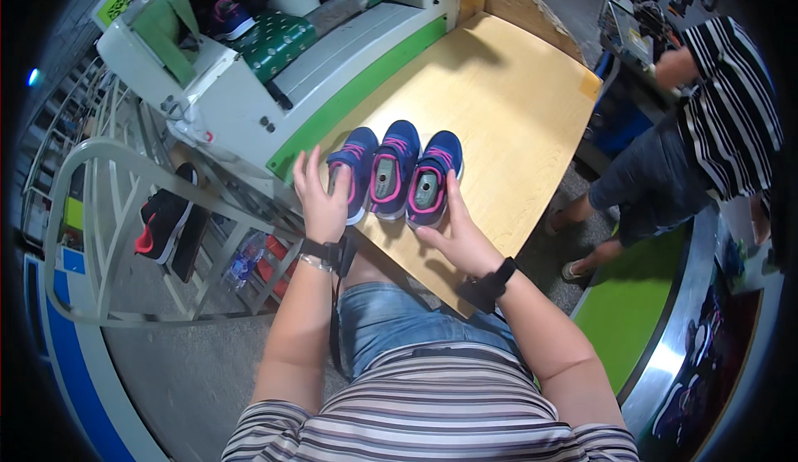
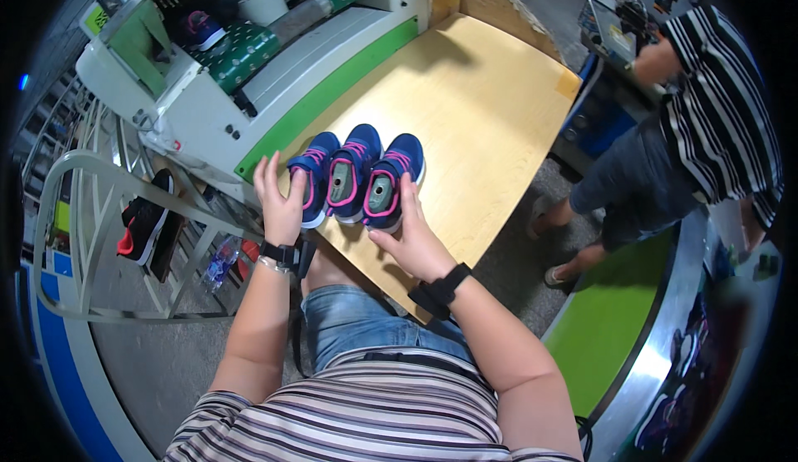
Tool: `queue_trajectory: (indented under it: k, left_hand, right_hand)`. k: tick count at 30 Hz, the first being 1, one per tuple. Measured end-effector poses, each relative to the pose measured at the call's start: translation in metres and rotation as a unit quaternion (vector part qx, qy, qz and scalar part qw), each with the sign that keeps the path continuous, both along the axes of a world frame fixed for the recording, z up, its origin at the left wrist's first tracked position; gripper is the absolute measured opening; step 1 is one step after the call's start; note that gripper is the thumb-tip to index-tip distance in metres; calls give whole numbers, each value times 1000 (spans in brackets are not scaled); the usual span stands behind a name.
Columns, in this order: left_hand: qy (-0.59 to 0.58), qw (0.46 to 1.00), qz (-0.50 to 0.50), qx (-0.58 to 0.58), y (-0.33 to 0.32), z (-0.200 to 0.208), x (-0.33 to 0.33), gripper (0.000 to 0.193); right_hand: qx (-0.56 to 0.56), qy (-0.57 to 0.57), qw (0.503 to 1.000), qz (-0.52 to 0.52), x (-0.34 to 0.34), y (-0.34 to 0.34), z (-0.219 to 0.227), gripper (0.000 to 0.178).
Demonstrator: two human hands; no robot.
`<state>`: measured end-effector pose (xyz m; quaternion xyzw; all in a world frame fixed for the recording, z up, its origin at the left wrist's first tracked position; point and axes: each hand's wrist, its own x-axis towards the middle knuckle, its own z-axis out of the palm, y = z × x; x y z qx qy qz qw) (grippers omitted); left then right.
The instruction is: The recorder is inspecting and organizing shoes on a workbench in a shoe manufacturing facility.
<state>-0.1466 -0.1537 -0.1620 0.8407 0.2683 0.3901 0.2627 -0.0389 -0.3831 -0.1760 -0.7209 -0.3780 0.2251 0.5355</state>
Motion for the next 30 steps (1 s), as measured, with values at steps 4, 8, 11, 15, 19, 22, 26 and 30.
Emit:
queue_trajectory:
  k: [4,8,11,15,19,22,26,30]
  left_hand:
    - [-43,955,-91,-279,2,-30,-13,65]
    - [-68,951,-11,-300,13,-24,6,62]
    - [-9,999,-9,-52,24,-35,21,57]
    - [-29,962,-120,-243,18,-26,31,62]
    - [-34,933,-193,-301,21,-26,10,64]
    - [17,970,-81,-230,20,-4,3,59]
    - [8,995,-89,-44,-5,30,26,59]
    - [179,964,-153,124,-20,24,46,63]
  right_hand:
    - [79,186,977,-72,0,11,6,103]
    - [9,100,992,-75,2,15,3,97]
    - [32,125,989,-76,-3,18,7,100]
    - [54,86,988,-117,-7,28,-5,105]
    - [20,-12,986,-166,-2,41,-17,104]
    - [66,42,984,-157,12,40,-21,97]
    - [-54,81,987,-130,54,24,-15,60]
    - [-30,-240,951,-195,105,31,41,53]
